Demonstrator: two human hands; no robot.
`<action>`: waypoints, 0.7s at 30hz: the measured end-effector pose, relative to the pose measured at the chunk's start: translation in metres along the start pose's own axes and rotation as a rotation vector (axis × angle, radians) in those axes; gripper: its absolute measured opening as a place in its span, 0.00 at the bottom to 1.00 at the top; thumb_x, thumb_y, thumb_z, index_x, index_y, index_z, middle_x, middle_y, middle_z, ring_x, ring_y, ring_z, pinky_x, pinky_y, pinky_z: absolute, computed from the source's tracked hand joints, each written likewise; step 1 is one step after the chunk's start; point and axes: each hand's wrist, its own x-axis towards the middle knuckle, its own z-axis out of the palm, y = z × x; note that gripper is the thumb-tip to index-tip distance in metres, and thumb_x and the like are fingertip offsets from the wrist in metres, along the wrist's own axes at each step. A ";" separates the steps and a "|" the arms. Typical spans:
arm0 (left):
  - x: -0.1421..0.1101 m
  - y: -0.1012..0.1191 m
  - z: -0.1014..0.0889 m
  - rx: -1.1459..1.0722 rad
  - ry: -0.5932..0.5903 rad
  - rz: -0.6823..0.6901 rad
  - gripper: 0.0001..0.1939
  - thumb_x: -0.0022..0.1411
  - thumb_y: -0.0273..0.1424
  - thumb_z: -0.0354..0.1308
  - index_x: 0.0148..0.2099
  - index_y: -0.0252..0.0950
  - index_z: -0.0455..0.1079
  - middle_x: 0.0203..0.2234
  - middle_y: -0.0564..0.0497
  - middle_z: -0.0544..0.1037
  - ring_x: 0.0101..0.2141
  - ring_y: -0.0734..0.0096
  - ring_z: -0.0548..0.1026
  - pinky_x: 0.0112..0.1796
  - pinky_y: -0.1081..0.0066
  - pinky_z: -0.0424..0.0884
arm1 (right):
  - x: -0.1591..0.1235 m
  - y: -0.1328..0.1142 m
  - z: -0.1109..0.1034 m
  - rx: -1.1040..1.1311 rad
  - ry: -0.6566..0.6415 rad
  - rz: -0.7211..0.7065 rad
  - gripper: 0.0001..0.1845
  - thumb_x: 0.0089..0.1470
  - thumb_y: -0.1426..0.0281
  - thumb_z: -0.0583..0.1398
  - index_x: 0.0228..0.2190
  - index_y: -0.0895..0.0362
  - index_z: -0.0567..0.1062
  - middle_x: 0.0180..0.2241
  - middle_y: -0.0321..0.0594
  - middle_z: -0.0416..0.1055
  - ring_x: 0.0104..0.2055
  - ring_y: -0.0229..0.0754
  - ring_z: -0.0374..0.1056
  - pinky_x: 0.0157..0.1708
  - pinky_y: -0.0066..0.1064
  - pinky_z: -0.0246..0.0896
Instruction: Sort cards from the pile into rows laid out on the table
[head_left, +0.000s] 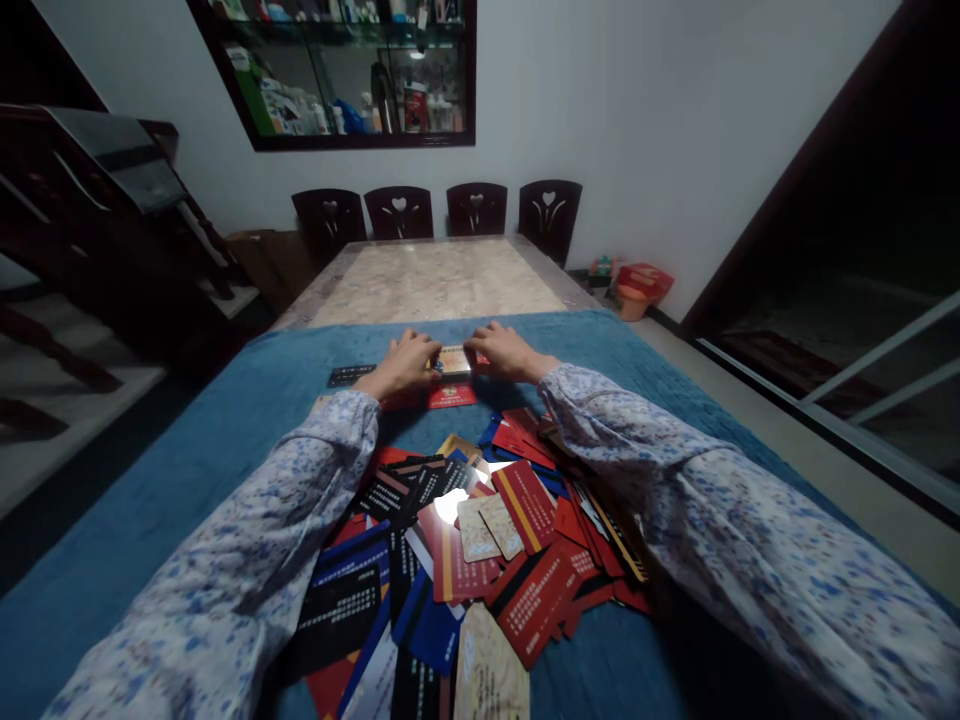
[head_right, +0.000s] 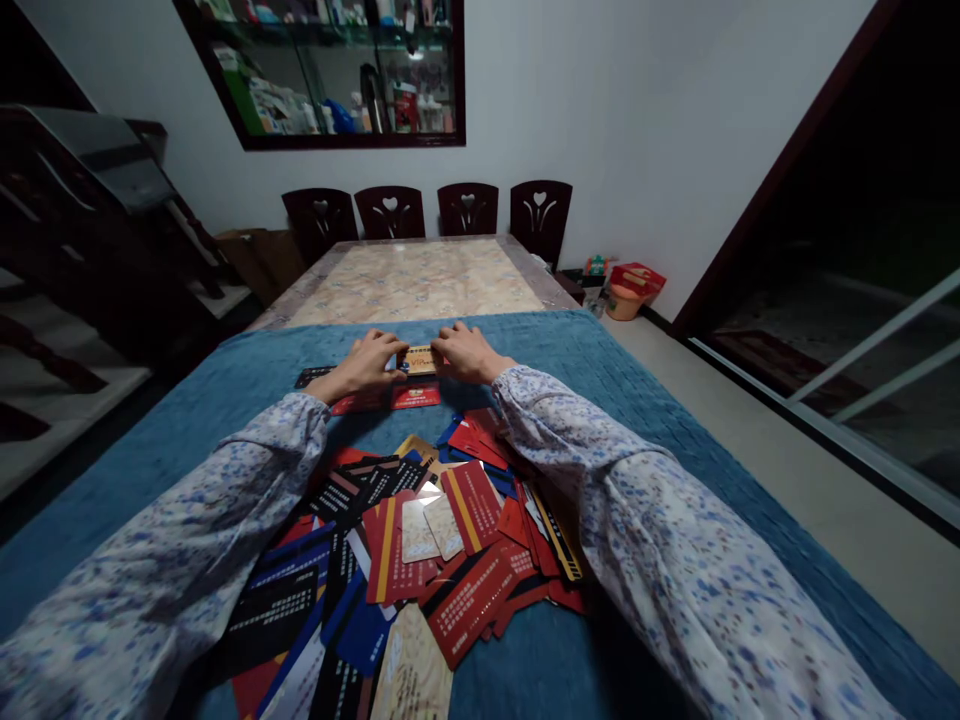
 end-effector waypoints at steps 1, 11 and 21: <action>0.002 -0.002 0.001 -0.001 -0.013 -0.011 0.15 0.61 0.34 0.59 0.50 0.38 0.74 0.53 0.39 0.73 0.57 0.42 0.63 0.50 0.48 0.66 | 0.004 0.001 0.002 0.005 -0.006 -0.002 0.16 0.62 0.64 0.60 0.49 0.56 0.77 0.55 0.53 0.70 0.54 0.55 0.60 0.43 0.38 0.57; 0.020 -0.015 0.016 -0.003 -0.114 -0.074 0.18 0.59 0.33 0.60 0.51 0.38 0.76 0.53 0.39 0.74 0.58 0.39 0.63 0.52 0.47 0.64 | 0.029 0.005 0.021 0.030 -0.074 0.012 0.18 0.60 0.61 0.61 0.49 0.54 0.79 0.54 0.52 0.73 0.54 0.57 0.61 0.45 0.41 0.60; 0.025 -0.016 0.023 0.015 -0.154 -0.094 0.12 0.59 0.32 0.59 0.45 0.38 0.75 0.51 0.39 0.75 0.58 0.41 0.63 0.53 0.46 0.66 | 0.036 0.009 0.032 0.047 -0.105 0.020 0.17 0.59 0.62 0.62 0.48 0.53 0.80 0.54 0.50 0.74 0.55 0.58 0.62 0.47 0.43 0.61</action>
